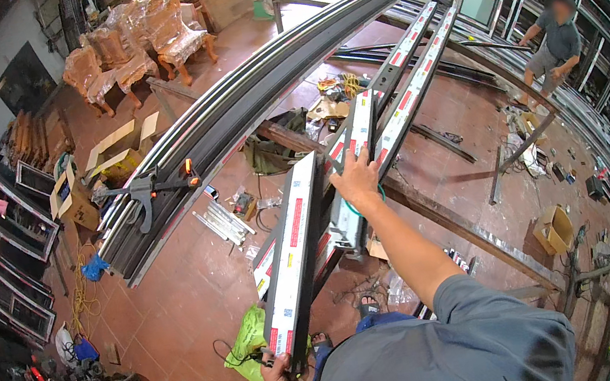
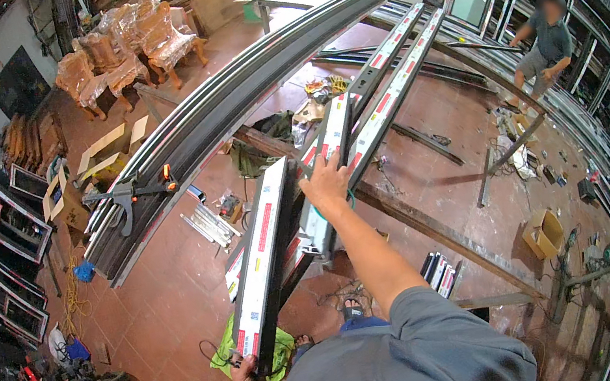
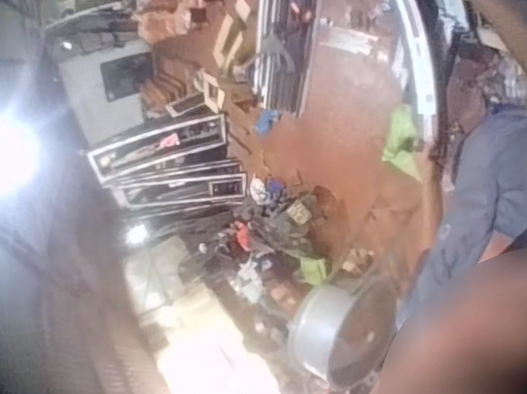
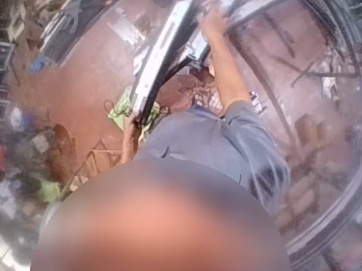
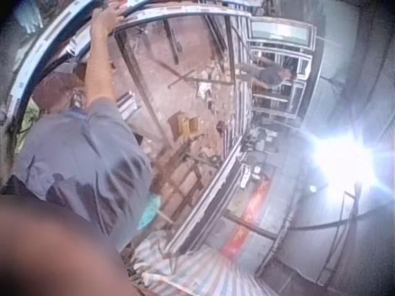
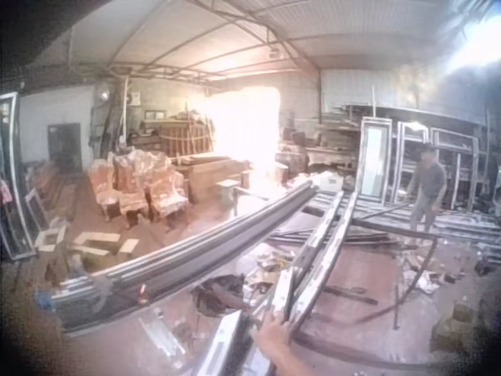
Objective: The person assembles a window frame by inserting rubber seals into aluminum profiles and joining the corners. They use shears to trim the seals and a hammer to secure the joints, then lift and inspect the assembled frame.
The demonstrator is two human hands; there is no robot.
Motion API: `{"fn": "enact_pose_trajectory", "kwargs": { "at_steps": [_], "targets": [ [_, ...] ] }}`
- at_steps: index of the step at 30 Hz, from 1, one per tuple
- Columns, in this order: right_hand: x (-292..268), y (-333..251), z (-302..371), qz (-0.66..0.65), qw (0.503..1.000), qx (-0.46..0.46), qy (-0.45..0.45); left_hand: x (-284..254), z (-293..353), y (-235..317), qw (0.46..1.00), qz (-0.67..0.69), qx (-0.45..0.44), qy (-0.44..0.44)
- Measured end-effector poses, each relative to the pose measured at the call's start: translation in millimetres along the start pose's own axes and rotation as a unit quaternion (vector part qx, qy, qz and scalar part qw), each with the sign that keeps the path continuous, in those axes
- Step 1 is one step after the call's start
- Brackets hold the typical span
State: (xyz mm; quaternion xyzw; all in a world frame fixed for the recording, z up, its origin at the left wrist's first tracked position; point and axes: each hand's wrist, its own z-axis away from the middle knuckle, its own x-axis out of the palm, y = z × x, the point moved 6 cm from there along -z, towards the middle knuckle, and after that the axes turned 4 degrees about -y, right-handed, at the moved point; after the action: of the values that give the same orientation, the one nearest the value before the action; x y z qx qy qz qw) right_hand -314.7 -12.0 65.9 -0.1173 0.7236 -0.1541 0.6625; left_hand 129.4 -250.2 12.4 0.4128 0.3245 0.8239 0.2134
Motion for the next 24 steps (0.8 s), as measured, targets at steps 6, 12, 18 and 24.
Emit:
{"fn": "enact_pose_trajectory", "kwargs": {
  "at_steps": [6, 12, 18, 24],
  "targets": [
    [-19, 46, -63, -0.032, 0.999, 0.029, 0.01, 63, -39, -53, 1.0, 0.016, 0.004, -0.009],
    [-32, 100, -127, -0.022, 0.999, 0.042, -0.015, 108, -62, -84, 0.998, -0.032, -0.025, 0.041],
    [-43, 115, -101, -0.023, 0.994, -0.083, 0.074, 123, -84, -80, 0.992, -0.104, -0.05, 0.042],
    [-47, 126, -42, 0.031, 0.981, -0.153, 0.117, 73, -64, -81, 0.977, -0.187, 0.054, 0.083]
  ]
}}
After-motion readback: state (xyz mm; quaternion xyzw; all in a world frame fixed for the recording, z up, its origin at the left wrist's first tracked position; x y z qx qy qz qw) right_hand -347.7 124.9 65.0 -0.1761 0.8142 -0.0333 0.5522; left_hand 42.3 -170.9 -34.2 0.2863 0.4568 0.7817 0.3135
